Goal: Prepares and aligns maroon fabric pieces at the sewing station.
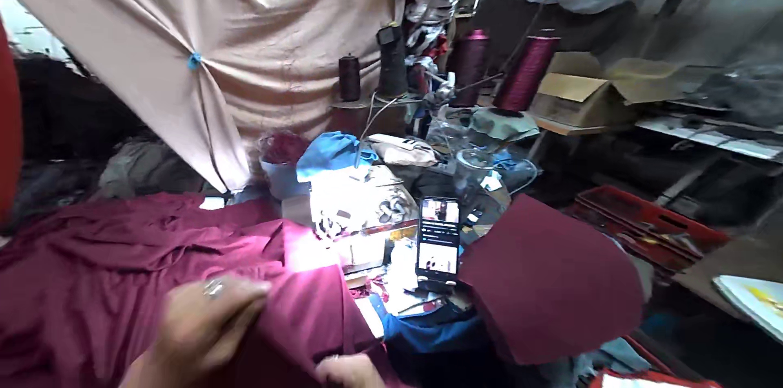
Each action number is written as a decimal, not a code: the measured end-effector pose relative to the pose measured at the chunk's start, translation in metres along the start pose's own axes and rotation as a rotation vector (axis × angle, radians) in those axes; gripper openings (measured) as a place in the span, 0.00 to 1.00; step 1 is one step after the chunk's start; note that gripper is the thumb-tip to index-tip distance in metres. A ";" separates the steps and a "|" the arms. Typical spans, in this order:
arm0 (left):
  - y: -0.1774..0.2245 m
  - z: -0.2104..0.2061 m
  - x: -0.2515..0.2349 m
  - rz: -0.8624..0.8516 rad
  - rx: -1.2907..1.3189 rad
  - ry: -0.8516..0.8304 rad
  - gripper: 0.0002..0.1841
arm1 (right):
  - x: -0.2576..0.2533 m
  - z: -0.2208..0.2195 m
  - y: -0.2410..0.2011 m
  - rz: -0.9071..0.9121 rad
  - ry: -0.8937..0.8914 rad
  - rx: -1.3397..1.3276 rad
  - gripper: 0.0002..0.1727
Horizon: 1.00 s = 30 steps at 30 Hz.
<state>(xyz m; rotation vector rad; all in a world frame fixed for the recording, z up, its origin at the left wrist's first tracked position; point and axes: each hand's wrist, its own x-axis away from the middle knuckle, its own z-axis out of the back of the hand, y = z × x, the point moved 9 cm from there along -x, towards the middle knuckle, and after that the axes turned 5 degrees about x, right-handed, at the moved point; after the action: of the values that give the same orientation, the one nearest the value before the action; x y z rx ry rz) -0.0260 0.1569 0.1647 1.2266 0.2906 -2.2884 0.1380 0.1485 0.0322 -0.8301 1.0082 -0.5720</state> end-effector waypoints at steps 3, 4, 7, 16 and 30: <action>-0.069 -0.078 0.001 0.024 -0.037 -0.071 0.16 | -0.007 0.012 0.079 -0.306 0.142 -0.012 0.10; -0.089 -0.101 0.005 0.117 -0.057 -0.131 0.16 | -0.007 0.016 0.104 -0.405 0.172 0.004 0.11; -0.130 -0.152 0.018 0.549 -0.039 -0.424 0.18 | -0.005 0.032 0.145 -0.613 0.177 0.145 0.17; -0.126 -0.157 0.011 0.502 0.077 -0.211 0.10 | -0.030 0.068 0.124 -0.308 0.602 0.146 0.09; -0.107 -0.158 0.008 0.430 0.147 -0.143 0.07 | -0.026 0.066 0.134 -0.436 0.288 -0.049 0.09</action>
<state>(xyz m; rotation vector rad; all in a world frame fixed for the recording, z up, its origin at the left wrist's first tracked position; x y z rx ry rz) 0.0246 0.3095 0.0628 1.0644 -0.1825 -2.0304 0.1924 0.2668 -0.0461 -1.0399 1.1101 -1.0653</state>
